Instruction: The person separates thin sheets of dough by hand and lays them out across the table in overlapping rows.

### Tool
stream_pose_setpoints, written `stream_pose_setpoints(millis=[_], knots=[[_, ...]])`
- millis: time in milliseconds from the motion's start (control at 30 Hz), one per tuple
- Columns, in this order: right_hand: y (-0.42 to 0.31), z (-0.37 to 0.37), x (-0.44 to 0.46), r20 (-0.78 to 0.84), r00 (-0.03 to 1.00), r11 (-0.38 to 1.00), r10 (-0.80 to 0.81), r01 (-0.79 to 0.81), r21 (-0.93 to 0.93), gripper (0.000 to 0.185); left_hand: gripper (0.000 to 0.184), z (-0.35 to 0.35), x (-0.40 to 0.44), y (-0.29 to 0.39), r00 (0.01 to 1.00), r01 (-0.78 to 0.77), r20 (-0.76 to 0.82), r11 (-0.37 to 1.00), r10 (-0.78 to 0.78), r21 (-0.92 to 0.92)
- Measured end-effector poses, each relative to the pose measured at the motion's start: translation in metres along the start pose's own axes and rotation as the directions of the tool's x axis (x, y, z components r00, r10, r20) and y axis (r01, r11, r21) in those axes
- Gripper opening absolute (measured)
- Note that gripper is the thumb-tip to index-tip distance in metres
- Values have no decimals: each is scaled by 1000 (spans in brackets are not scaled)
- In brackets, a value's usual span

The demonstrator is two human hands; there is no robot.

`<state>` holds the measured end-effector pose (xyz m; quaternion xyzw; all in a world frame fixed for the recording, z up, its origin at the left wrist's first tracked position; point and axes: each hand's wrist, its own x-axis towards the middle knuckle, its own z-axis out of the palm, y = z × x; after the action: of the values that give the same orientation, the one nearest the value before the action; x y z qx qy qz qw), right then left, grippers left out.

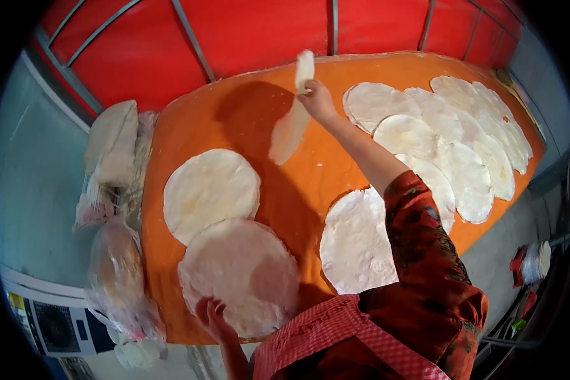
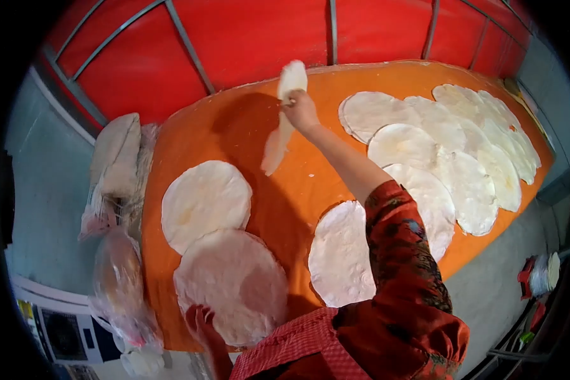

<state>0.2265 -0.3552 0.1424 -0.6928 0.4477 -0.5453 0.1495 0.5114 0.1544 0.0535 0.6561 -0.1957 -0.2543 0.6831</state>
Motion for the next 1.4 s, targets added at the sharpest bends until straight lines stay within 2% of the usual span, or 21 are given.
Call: stream_pose_setpoints(millis=[67,133,200,267,333,367,467,500,600,700,900,1000,1033,1067,1133,1200,1233,1267,1333,1367,1400], knots=[[-93,0,-15,154,964,975,-216,203,95,19,29,18,14,-7,980,173,134,964,-148,-200],[-147,10,-51,305,855,906,-420,375,196,20,40,24,37,-40,906,404,297,826,-302,-392],[-195,11,-110,404,734,838,-546,467,283,23,50,44,42,-36,833,536,448,669,-323,-514],[-209,23,-180,541,643,834,-542,491,252,27,57,51,44,-40,750,627,639,491,-172,-604],[-207,22,-236,748,423,816,-511,512,268,50,62,48,43,-56,724,665,677,388,-129,-638],[-193,32,-269,888,253,817,-385,541,200,53,64,45,39,-61,722,679,666,374,-187,-632],[-177,37,-320,916,198,844,-350,490,216,47,67,39,28,-70,708,703,651,366,-274,-610],[-174,41,-329,917,257,899,-306,394,190,59,67,39,20,-66,714,694,649,388,-262,-606],[-178,54,-336,917,360,975,-171,197,105,61,65,42,7,-55,724,677,638,453,-263,-581],[-185,60,-350,882,439,964,-173,259,61,57,62,44,9,-60,717,674,645,496,-264,-547],[-185,75,-351,893,407,957,-192,279,79,51,46,46,8,-74,729,664,615,531,-301,-527],[-199,80,-332,997,13,937,78,341,-78,49,35,34,8,-93,769,627,497,628,-403,-461],[-180,86,-348,974,224,961,-28,276,-36,41,32,35,8,-99,774,623,460,655,-436,-428],[-176,80,-332,949,313,984,45,153,-97,39,29,36,9,-106,777,620,424,681,-465,-390],[-181,67,-283,869,461,984,177,-100,-148,34,29,24,18,-123,795,496,462,859,-393,-124],[-179,61,-231,785,550,937,284,-335,-104,29,29,32,16,-105,777,621,344,734,-527,-276],[-143,56,-185,817,577,998,-17,62,-23,25,29,32,14,-99,748,663,279,657,-603,-358],[-118,41,-148,744,667,947,32,-258,190,19,30,28,15,-107,753,658,286,659,-593,-365],[-81,-8,-78,584,801,890,131,-354,287,12,31,23,22,-124,767,641,291,663,-571,-387],[-74,-38,-54,521,818,895,244,-397,205,11,30,26,22,-121,773,634,288,663,-566,-399],[-61,-65,-40,443,843,855,305,-447,264,12,30,28,20,-117,776,629,282,661,-564,-411]])
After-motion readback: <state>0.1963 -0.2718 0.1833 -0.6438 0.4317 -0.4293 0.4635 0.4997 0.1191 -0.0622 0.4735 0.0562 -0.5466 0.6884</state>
